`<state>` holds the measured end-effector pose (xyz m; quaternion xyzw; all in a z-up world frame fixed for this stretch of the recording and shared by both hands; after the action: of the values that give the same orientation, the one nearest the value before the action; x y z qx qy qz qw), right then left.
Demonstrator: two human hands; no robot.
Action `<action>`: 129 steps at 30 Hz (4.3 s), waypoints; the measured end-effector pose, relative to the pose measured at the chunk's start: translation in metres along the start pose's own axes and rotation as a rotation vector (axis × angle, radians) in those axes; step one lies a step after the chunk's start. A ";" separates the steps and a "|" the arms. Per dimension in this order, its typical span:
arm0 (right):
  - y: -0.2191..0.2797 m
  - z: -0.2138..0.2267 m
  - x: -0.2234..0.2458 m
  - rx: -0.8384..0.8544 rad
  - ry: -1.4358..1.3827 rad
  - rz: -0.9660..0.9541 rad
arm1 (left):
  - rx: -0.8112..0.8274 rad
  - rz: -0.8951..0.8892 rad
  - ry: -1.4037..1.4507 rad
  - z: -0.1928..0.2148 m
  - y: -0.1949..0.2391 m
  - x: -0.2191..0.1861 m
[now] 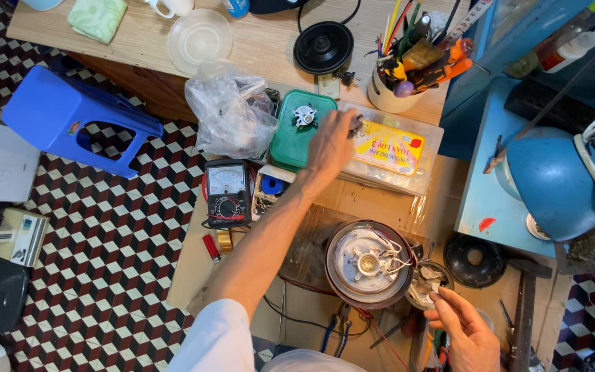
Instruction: The person disassembles a small electrical component, uses pliers to adjust internal parts, and then works on a circular fan motor assembly by bending and arranging wires. The person places a small part into a green bag and continues manipulating wires on the motor.
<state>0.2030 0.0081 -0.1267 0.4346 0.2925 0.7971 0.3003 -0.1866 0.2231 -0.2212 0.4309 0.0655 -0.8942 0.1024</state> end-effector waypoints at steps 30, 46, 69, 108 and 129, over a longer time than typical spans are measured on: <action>0.090 0.025 0.026 -0.132 -0.156 0.169 | -0.211 0.093 0.340 0.137 0.015 0.016; 0.152 -0.090 0.010 0.529 -1.248 -0.382 | 0.297 -0.265 0.527 0.107 0.290 -0.260; 0.185 -0.079 0.029 0.728 -1.528 -0.200 | 0.251 0.028 0.655 0.123 0.328 -0.261; 0.826 -0.232 -0.483 -1.911 -2.320 0.460 | 1.989 -1.142 0.592 0.167 1.091 -0.426; 0.914 -0.148 -0.695 -1.809 -2.055 -0.165 | 1.987 -1.911 0.446 0.009 1.399 -0.518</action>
<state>0.1758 -1.1244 0.1120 0.4600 -0.6524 0.0101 0.6022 0.4569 -1.0711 0.1501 0.2428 -0.3088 -0.2023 -0.8971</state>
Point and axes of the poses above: each hand's wrist, its own y-axis away from the middle knuckle, its own z-axis out of the back of the hand, x = y × z, the point moved 8 cm from there along -y, towards the middle knuckle, and after that the axes turned 8 degrees about y, right-handed, at the moved point
